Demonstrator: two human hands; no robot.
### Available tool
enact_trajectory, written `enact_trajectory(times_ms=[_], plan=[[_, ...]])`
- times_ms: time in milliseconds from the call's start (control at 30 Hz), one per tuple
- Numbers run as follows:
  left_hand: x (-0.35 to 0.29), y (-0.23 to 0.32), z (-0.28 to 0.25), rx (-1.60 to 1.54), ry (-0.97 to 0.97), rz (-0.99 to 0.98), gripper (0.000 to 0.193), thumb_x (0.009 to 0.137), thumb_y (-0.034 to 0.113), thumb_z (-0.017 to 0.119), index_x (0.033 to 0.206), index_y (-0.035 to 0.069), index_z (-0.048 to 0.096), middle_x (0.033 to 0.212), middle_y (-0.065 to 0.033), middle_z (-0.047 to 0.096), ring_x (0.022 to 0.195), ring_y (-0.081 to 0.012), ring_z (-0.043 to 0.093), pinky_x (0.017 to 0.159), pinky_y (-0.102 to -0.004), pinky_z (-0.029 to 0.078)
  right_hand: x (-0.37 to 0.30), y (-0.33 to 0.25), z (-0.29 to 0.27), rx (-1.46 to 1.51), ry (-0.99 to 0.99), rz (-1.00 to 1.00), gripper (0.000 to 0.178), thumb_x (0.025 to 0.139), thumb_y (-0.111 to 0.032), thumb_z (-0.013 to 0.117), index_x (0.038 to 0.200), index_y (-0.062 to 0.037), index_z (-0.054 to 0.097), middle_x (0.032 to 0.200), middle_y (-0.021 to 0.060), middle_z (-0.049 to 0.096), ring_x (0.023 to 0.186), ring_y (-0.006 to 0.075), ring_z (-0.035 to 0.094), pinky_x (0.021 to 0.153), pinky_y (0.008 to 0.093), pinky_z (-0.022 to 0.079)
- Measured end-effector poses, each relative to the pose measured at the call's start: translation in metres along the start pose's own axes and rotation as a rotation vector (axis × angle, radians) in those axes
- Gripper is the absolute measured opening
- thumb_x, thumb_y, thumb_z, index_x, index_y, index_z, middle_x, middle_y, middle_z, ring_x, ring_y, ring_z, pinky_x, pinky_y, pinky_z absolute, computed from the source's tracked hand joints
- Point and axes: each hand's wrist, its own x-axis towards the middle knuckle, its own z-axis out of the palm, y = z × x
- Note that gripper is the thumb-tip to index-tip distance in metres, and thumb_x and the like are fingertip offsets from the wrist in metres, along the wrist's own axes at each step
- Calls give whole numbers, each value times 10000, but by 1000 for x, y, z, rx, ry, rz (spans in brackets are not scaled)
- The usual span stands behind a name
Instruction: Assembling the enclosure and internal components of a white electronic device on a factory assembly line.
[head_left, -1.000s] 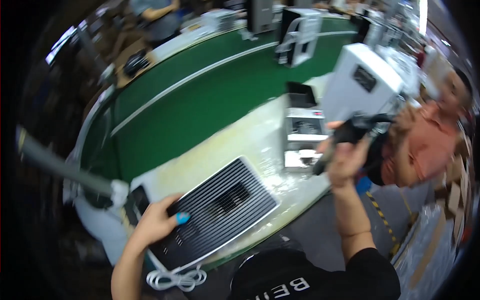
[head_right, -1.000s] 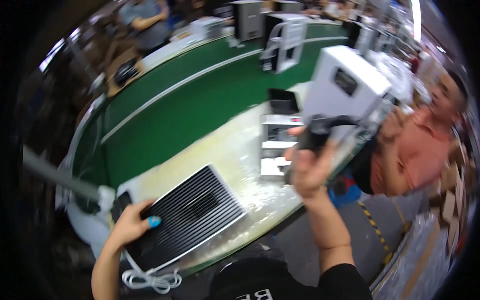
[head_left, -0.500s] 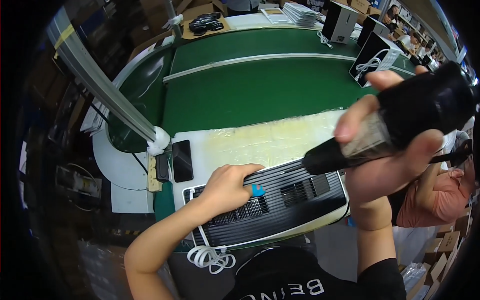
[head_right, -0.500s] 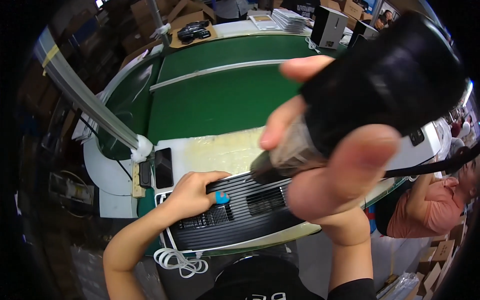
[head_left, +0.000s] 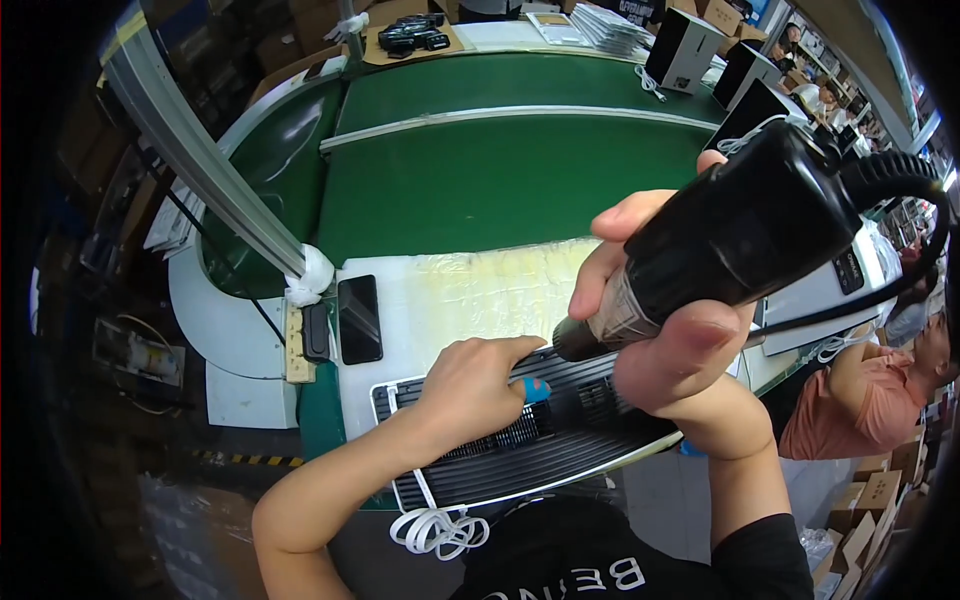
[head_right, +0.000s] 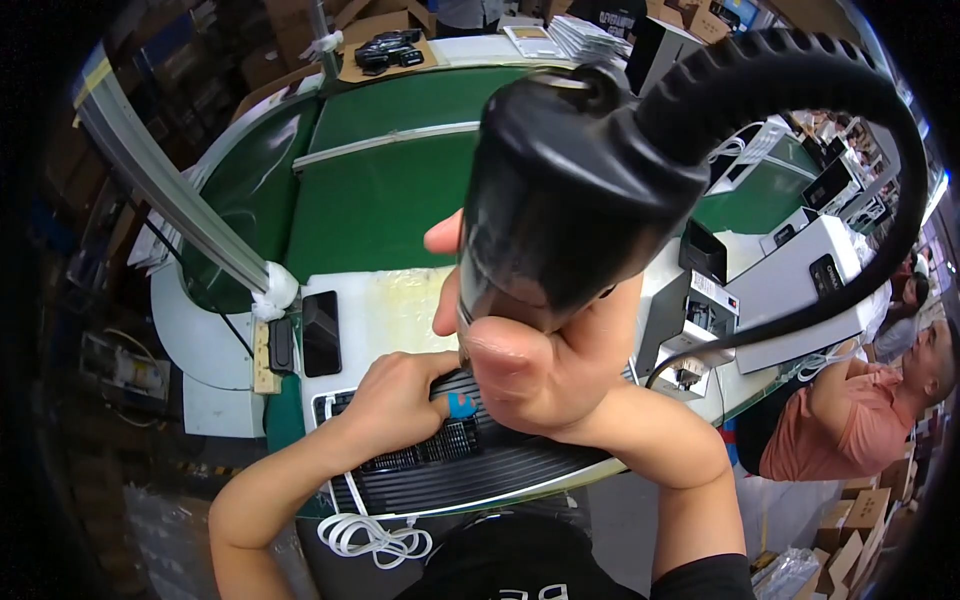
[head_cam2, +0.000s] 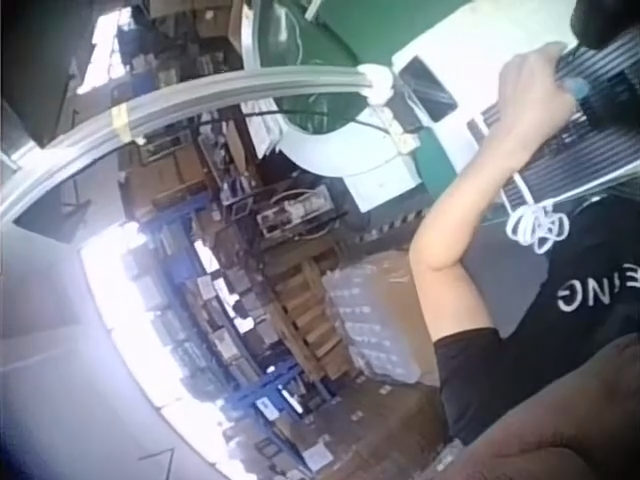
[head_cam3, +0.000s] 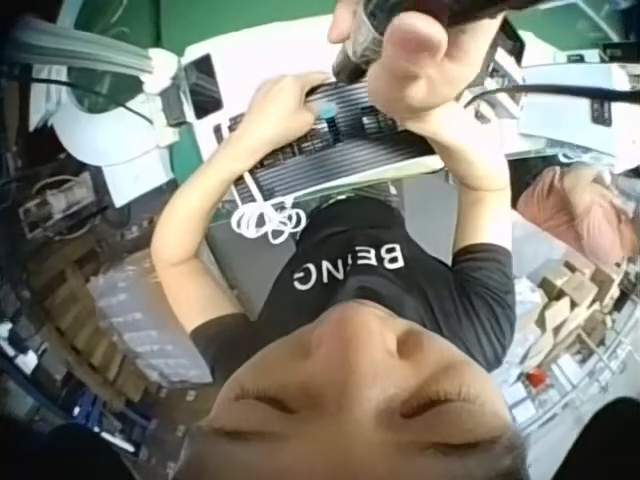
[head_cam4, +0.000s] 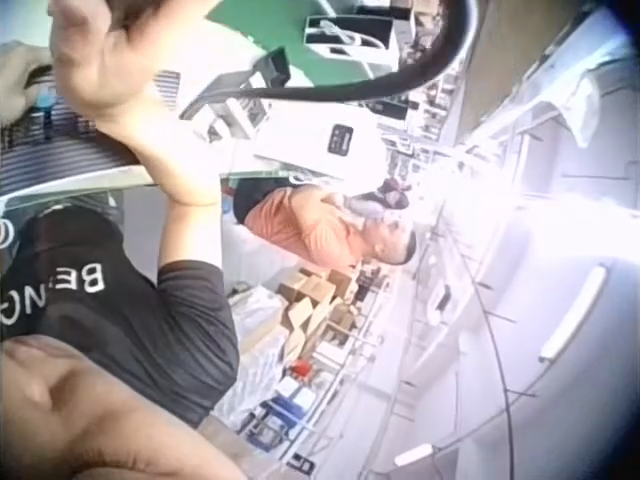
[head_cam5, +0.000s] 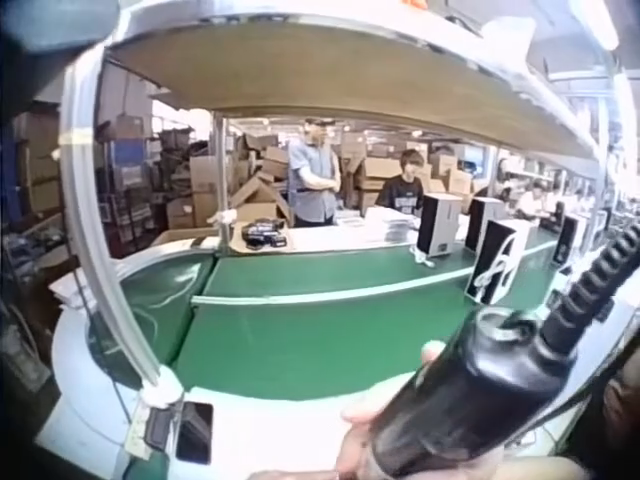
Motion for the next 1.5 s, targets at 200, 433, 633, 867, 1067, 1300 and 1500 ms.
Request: enact_trajectory(times_ms=[200,433,633,867,1067,1300,1500], plan=[[10,-7,5,49,34,73,376,688,61,575,1054,70,659,812,-243,638,819,-406,621,774,-493,479,-10,28,-4,200,-45,41,705,893,-408,616,1313,44,274,1055,172,588,610,136,589,534,237,489],[3,-37,18,27,94,95,296,682,88,671,972,30,670,832,-224,660,823,-400,632,744,-471,491,-14,34,10,-13,-85,-203,739,867,-295,688,1367,65,279,915,118,605,741,129,593,661,254,488],[-8,-21,17,-20,51,58,406,724,35,682,1120,-27,616,957,-214,680,897,-299,667,820,-350,490,5,18,-3,15,60,-298,618,908,-235,627,1369,2,290,904,74,568,638,89,517,586,239,458],[-17,-4,19,380,203,108,441,815,308,592,1170,47,602,978,-258,643,912,-432,612,806,-460,483,-17,-51,-170,-87,305,-216,501,952,-404,469,1191,31,402,902,168,602,523,127,558,443,241,455],[4,17,21,369,193,79,392,814,220,610,1166,49,600,956,-258,639,903,-431,609,793,-455,481,-95,0,-248,-546,521,-312,616,941,-455,494,1296,-17,243,1030,181,562,536,143,540,481,236,441],[8,31,28,250,302,-2,368,837,211,642,1148,17,608,1016,-234,656,963,-403,625,854,-424,482,-112,67,-262,-477,423,-306,590,932,-464,517,1237,-20,278,1051,180,556,575,151,542,520,259,460],[-51,-20,14,-284,851,0,320,931,85,539,1221,-47,545,1165,-160,622,1105,-231,579,983,-336,414,-120,65,-266,-535,416,-117,508,953,-434,494,1155,16,371,973,144,589,557,126,541,481,236,439]])
